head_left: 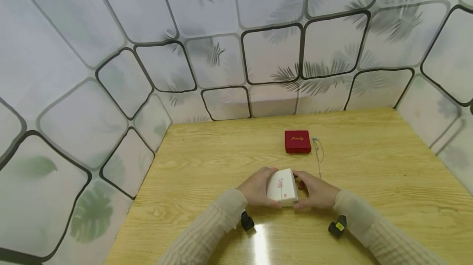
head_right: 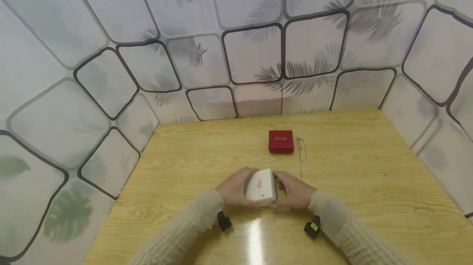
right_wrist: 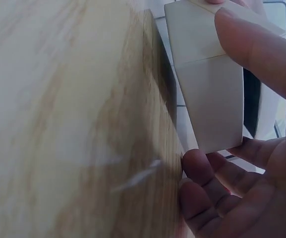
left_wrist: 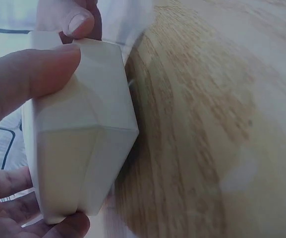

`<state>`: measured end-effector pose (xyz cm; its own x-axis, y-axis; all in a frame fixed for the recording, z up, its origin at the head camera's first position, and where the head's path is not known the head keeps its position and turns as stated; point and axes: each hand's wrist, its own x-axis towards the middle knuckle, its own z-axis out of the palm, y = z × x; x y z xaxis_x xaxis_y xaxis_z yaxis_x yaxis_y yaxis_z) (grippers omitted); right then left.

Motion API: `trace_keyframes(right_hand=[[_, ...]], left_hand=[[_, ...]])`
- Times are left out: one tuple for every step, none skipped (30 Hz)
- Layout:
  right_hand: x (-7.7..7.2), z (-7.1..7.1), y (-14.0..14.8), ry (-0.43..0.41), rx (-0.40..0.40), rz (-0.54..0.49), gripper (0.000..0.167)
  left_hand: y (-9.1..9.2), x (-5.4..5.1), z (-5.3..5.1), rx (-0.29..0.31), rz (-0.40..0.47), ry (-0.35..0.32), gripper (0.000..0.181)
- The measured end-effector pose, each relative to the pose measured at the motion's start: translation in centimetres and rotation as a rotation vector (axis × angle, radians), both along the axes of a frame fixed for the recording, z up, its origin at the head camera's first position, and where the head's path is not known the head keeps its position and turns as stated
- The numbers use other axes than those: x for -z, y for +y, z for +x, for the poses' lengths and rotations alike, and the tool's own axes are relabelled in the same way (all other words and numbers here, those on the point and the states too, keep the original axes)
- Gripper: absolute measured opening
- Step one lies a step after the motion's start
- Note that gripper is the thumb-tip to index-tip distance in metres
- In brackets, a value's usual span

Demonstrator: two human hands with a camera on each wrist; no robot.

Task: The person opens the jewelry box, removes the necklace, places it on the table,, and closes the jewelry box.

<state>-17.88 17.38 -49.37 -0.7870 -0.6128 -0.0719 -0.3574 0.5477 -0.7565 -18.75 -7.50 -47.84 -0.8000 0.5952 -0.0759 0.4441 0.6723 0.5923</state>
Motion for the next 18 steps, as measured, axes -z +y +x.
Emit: trace_keyframes(right_hand=[[0.00,0.00,-0.03,0.006,-0.001,0.001,0.101],[0.01,-0.01,-0.05,0.013,-0.002,0.003,0.100],[0.00,-0.02,-0.07,0.018,-0.002,0.004,0.099],[0.00,-0.02,-0.07,0.024,-0.001,0.007,0.099],[-0.01,-0.03,-0.07,0.027,0.000,0.010,0.099],[0.00,-0.04,-0.07,0.029,0.002,0.012,0.099],[0.00,-0.05,-0.07,0.029,0.006,0.015,0.100],[0.00,-0.07,-0.06,0.030,0.009,0.017,0.100],[-0.01,-0.09,-0.06,0.031,0.012,0.019,0.100],[0.00,-0.10,-0.05,0.030,0.015,0.021,0.101],[-0.01,-0.10,-0.05,0.028,0.017,0.023,0.102],[-0.02,-0.11,-0.04,0.026,0.019,0.025,0.103],[-0.02,-0.10,-0.04,0.026,0.021,0.030,0.103],[-0.03,-0.09,-0.04,0.023,0.024,0.033,0.104],[-0.04,-0.09,-0.03,0.023,0.027,0.038,0.105],[-0.04,-0.11,-0.03,0.022,0.031,0.042,0.106],[-0.04,-0.15,-0.04,0.022,0.035,0.046,0.106],[-0.03,-0.19,-0.04,0.020,0.040,0.049,0.106]], left_hand=[[0.01,0.03,0.04,-0.002,-0.004,-0.001,0.109],[0.03,0.05,0.07,-0.004,-0.010,0.000,0.109],[0.05,0.10,0.09,-0.005,-0.014,0.001,0.110],[0.06,0.11,0.12,-0.006,-0.018,0.003,0.110],[0.08,0.10,0.14,-0.005,-0.025,0.011,0.111],[0.09,0.07,0.16,-0.002,-0.032,0.019,0.111],[0.11,0.02,0.17,0.001,-0.037,0.027,0.112],[0.11,-0.02,0.18,0.004,-0.045,0.036,0.112],[0.10,-0.05,0.18,0.007,-0.049,0.043,0.113],[0.09,-0.10,0.20,0.009,-0.056,0.050,0.113],[0.07,-0.10,0.21,0.012,-0.062,0.056,0.113],[0.04,-0.10,0.23,0.013,-0.068,0.061,0.114],[0.01,-0.08,0.25,0.013,-0.072,0.065,0.114],[-0.03,-0.07,0.28,0.012,-0.076,0.068,0.114],[-0.06,-0.05,0.31,0.012,-0.077,0.070,0.114],[-0.11,-0.04,0.31,0.011,-0.081,0.076,0.115],[-0.15,-0.05,0.32,0.010,-0.082,0.079,0.115],[-0.19,-0.05,0.31,0.008,-0.080,0.081,0.115]])
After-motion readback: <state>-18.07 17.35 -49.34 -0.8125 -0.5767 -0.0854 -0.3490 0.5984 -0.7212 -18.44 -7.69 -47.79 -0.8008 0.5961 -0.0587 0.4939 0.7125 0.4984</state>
